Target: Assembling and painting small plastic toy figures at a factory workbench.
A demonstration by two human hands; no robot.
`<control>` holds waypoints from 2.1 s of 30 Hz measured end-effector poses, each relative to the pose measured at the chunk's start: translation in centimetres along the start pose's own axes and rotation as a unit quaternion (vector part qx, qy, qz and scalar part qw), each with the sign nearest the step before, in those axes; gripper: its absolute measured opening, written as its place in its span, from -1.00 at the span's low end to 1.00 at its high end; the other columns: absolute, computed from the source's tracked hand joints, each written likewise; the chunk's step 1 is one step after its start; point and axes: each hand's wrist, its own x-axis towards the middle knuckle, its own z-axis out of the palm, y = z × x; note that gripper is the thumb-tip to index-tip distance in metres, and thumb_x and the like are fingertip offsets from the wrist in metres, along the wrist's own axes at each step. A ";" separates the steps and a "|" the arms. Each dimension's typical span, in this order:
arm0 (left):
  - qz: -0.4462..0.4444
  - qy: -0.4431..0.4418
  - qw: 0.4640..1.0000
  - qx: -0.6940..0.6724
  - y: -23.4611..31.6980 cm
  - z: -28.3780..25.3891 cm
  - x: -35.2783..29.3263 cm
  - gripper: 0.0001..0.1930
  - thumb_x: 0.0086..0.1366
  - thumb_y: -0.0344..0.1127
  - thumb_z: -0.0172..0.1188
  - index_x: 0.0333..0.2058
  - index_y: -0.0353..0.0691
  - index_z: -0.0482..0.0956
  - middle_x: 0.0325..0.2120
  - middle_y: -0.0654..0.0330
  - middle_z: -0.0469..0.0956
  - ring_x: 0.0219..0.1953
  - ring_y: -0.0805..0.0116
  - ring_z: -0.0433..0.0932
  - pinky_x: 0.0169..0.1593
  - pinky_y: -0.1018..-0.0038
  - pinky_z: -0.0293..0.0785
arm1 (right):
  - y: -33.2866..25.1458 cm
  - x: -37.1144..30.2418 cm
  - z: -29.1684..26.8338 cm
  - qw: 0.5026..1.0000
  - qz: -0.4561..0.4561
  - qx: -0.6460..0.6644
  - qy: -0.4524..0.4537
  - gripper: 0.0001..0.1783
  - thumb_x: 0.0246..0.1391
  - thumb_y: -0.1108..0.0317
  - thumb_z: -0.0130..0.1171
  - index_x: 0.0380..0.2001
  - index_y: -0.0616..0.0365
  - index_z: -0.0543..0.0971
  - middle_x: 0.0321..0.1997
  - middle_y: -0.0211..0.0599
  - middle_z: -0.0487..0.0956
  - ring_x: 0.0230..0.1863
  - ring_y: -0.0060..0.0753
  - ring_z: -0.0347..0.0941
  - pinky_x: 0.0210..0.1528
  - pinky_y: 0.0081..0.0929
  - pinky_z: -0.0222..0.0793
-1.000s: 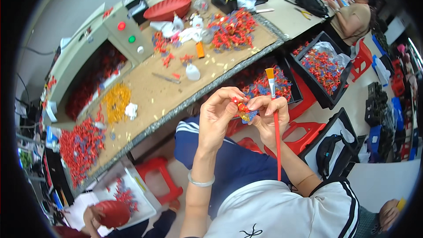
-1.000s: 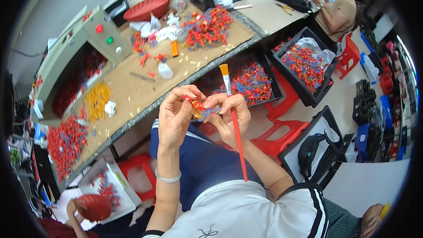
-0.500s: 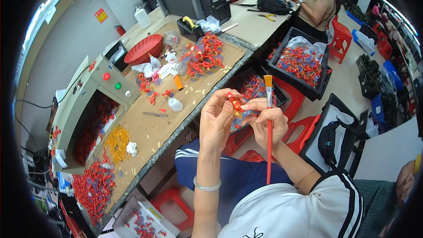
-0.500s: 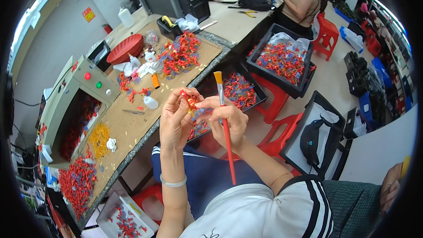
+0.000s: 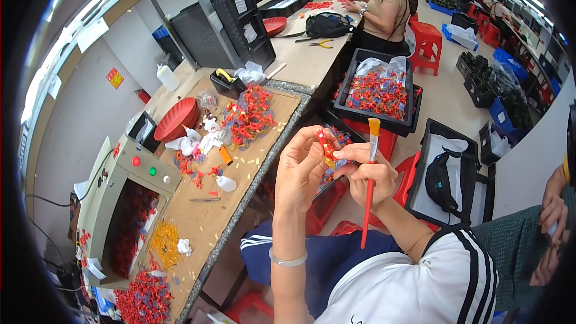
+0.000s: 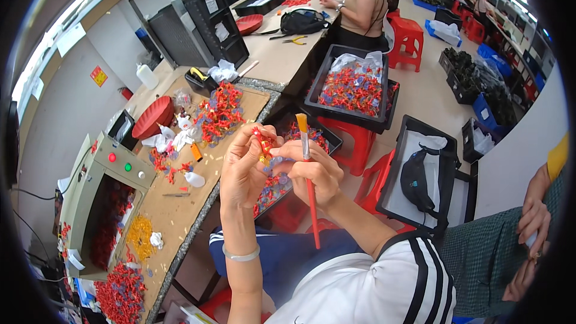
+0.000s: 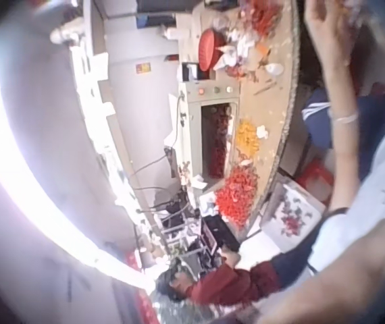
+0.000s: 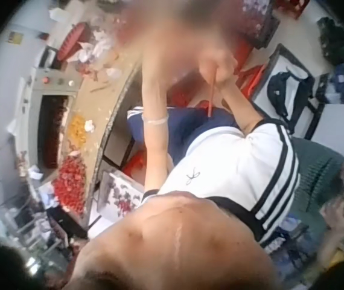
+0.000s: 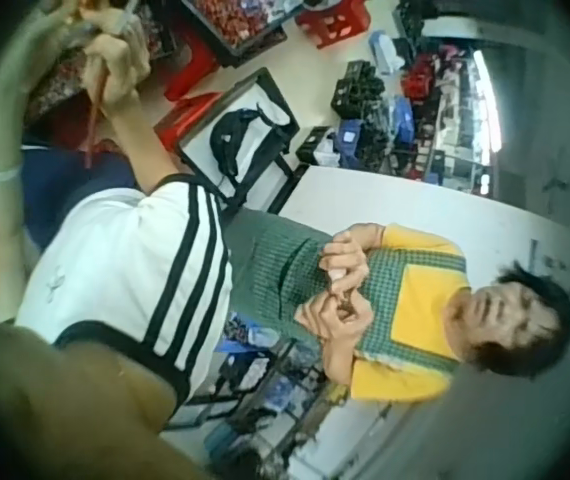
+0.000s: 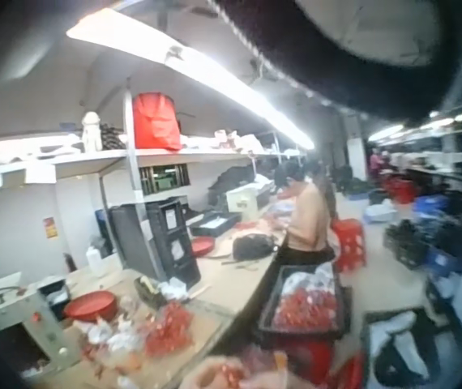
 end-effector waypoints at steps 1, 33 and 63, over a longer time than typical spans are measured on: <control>-0.003 -0.004 1.000 0.003 0.0 0.2 0.1 -0.78 0.29 -0.35 0.14 -0.13 -0.29 0.46 -0.23 0.19 0.50 -0.14 0.38 0.49 -0.06 0.46 0.45 | -0.1 0.2 -0.2 1.000 -0.001 -0.002 0.002 -0.50 -0.27 0.70 0.34 -0.38 0.09 0.24 -0.29 -0.06 0.60 -0.31 -0.11 0.56 -0.28 -0.30 0.52; -0.012 -0.030 0.999 0.016 0.1 0.8 0.5 -0.83 0.30 -0.36 0.11 -0.17 -0.28 0.46 -0.23 0.20 0.47 -0.18 0.43 0.49 -0.11 0.50 0.46 | 0.4 0.9 -1.5 1.000 -0.010 0.021 -0.013 -0.55 -0.17 0.54 0.35 -0.39 0.05 0.23 -0.31 -0.05 0.61 -0.31 -0.16 0.57 -0.32 -0.40 0.53; -0.028 0.106 0.985 0.133 0.2 -1.9 -1.8 -0.71 0.33 -0.26 0.07 -0.04 -0.26 0.48 -0.28 0.30 0.51 -0.33 0.63 0.43 -0.27 0.65 0.37 | 0.7 -1.8 0.8 0.924 0.277 0.263 -0.026 -0.65 -0.13 0.82 0.09 -0.39 0.21 0.24 -0.25 0.05 0.52 -0.38 -0.38 0.50 -0.35 -0.57 0.50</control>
